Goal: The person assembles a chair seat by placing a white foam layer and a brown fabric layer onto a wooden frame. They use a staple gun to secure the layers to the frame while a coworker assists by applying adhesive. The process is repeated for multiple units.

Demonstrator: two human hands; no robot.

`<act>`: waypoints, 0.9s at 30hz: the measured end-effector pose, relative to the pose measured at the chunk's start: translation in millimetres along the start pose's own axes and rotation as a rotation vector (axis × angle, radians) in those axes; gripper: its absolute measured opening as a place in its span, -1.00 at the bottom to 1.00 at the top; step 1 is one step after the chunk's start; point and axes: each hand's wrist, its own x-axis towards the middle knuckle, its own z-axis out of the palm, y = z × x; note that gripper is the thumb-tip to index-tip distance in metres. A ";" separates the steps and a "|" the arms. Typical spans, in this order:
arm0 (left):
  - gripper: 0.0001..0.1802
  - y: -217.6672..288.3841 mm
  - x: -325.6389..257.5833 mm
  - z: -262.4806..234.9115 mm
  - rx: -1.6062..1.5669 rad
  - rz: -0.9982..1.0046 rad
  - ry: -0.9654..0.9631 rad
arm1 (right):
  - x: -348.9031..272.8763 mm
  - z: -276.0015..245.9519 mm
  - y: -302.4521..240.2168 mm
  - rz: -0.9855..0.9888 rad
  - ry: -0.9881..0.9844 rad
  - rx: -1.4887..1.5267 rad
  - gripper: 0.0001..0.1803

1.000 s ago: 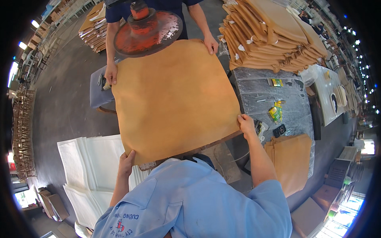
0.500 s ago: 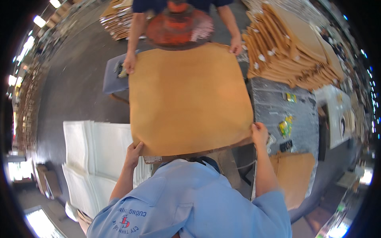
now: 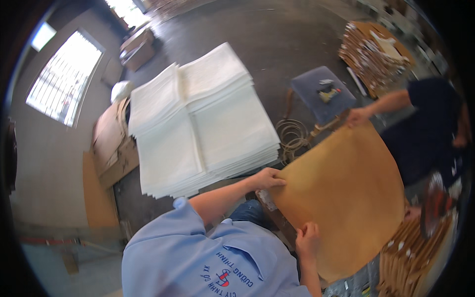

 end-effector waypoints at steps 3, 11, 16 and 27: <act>-0.71 -17.6 -16.4 -0.6 -0.256 -0.011 0.279 | 3.8 -0.4 4.5 -0.002 -0.013 -0.052 -0.73; -0.21 -209.4 -147.8 -101.5 0.461 -0.712 0.778 | 3.8 -10.6 3.7 0.121 -0.123 -0.165 -0.69; 0.24 -296.8 -192.9 -195.2 0.565 -1.068 0.855 | -3.4 -20.5 21.7 0.143 -0.204 -0.324 -0.60; -0.17 -381.2 -222.0 -367.0 0.609 -0.568 0.903 | 30.3 -21.6 -16.8 0.204 -0.368 -0.646 -0.59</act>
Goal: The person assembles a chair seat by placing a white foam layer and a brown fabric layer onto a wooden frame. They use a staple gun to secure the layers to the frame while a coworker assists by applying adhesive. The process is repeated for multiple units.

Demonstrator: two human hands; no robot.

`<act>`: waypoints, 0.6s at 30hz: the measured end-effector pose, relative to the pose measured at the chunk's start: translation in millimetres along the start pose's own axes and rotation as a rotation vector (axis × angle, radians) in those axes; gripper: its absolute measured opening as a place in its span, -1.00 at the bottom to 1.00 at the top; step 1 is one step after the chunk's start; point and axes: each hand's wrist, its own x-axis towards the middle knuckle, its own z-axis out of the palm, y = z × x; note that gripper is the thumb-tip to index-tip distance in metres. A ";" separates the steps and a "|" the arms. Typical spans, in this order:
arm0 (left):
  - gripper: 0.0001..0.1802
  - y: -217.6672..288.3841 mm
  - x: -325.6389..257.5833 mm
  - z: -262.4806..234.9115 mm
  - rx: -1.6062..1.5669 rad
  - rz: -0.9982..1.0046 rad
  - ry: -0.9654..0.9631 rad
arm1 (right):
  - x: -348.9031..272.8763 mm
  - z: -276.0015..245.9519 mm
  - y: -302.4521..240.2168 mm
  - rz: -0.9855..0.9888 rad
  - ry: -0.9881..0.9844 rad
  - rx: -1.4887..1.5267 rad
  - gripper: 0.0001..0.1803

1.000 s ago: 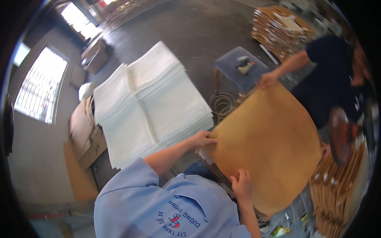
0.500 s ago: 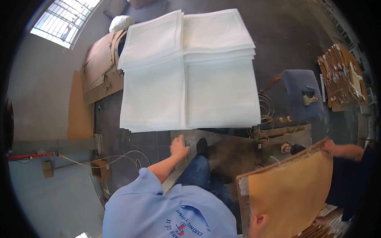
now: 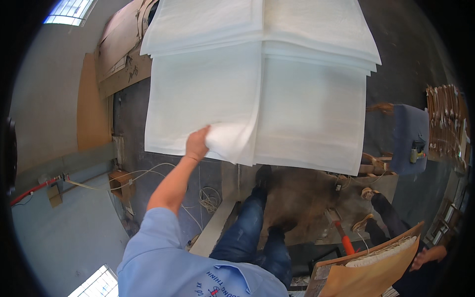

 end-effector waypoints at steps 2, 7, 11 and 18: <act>-0.25 -10.8 7.6 -7.1 -0.139 0.021 0.065 | 0.7 -7.8 -3.8 0.001 -0.034 -0.052 -0.59; 0.08 -2.6 -29.5 33.4 0.238 0.179 -0.026 | 6.5 -16.6 -8.6 0.007 -0.079 -0.138 -0.57; -0.03 3.5 -12.7 68.7 0.232 0.084 0.018 | 1.0 -31.2 -9.0 0.028 -0.057 -0.198 -0.55; -0.10 -3.3 7.0 80.0 0.290 0.207 0.162 | 20.8 -22.5 -19.8 0.007 -0.084 -0.249 -0.52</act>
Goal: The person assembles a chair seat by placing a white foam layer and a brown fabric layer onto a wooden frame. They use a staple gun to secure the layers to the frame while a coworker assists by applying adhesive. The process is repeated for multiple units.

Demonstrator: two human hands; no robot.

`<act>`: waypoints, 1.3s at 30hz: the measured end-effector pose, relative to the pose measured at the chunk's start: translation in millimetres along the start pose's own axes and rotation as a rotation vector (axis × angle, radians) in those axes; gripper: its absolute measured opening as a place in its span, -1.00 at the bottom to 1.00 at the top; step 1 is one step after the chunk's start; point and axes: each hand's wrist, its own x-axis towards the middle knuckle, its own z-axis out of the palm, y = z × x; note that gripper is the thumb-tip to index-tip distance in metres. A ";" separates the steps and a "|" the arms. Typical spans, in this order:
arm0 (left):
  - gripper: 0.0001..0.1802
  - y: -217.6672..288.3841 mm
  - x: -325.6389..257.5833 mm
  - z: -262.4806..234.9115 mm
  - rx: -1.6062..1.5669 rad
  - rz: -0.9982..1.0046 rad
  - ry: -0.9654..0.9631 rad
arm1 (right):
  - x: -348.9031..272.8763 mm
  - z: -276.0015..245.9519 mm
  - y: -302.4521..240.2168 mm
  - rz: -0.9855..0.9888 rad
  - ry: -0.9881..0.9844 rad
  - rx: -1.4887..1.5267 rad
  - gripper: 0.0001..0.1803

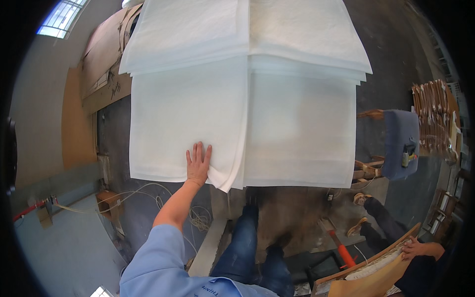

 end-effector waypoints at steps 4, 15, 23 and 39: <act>-0.10 -2.8 9.7 -7.4 0.058 0.065 0.052 | -4.6 0.0 -1.7 -0.004 0.007 0.001 -0.51; -0.04 -31.1 50.6 -227.4 0.039 0.212 0.259 | -22.1 27.1 4.2 -0.028 0.161 0.128 -0.47; -0.44 -14.9 170.5 -383.8 -0.029 0.204 0.008 | -29.5 51.7 7.6 -0.048 0.368 0.483 -0.64; -0.54 151.4 -29.2 -726.3 -0.527 0.573 0.126 | 130.0 -193.2 74.3 -0.763 0.580 1.611 -0.64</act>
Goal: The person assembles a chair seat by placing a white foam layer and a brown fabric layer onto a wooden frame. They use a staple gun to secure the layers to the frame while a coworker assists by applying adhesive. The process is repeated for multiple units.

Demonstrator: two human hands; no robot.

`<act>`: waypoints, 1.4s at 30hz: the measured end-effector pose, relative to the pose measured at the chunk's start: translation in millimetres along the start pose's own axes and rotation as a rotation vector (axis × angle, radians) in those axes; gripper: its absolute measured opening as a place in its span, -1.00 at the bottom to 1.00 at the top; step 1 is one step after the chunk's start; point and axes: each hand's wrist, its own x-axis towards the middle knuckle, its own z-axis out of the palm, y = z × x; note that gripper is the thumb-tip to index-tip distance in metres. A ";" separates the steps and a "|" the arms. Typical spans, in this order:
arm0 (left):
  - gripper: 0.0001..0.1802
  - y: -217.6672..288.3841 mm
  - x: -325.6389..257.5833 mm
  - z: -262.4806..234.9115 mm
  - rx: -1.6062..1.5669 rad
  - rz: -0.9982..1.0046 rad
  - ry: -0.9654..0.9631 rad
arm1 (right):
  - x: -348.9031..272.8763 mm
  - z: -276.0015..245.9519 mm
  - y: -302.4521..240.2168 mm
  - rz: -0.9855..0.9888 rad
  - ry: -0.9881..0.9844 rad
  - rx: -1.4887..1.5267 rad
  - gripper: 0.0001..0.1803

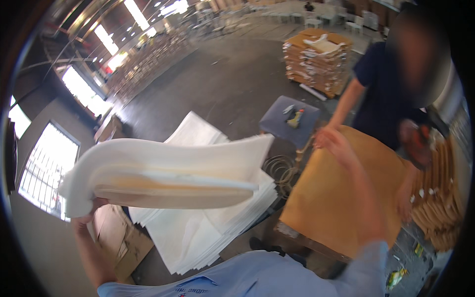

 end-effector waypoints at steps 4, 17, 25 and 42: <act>-0.64 67.6 70.3 32.0 -0.100 0.205 -0.069 | 43.7 25.5 -68.7 0.311 -0.594 0.213 -0.03; -0.16 358.3 255.2 295.9 -0.074 0.715 -0.770 | -248.5 43.6 -56.4 0.256 -0.064 0.219 -0.33; -0.54 419.7 189.2 409.5 -0.142 1.018 -0.552 | -257.8 57.1 -43.7 0.319 0.486 0.658 -0.49; -0.66 218.4 -41.5 596.4 -1.768 -0.717 -0.796 | -311.9 -1.6 -70.2 0.272 0.631 1.134 -0.24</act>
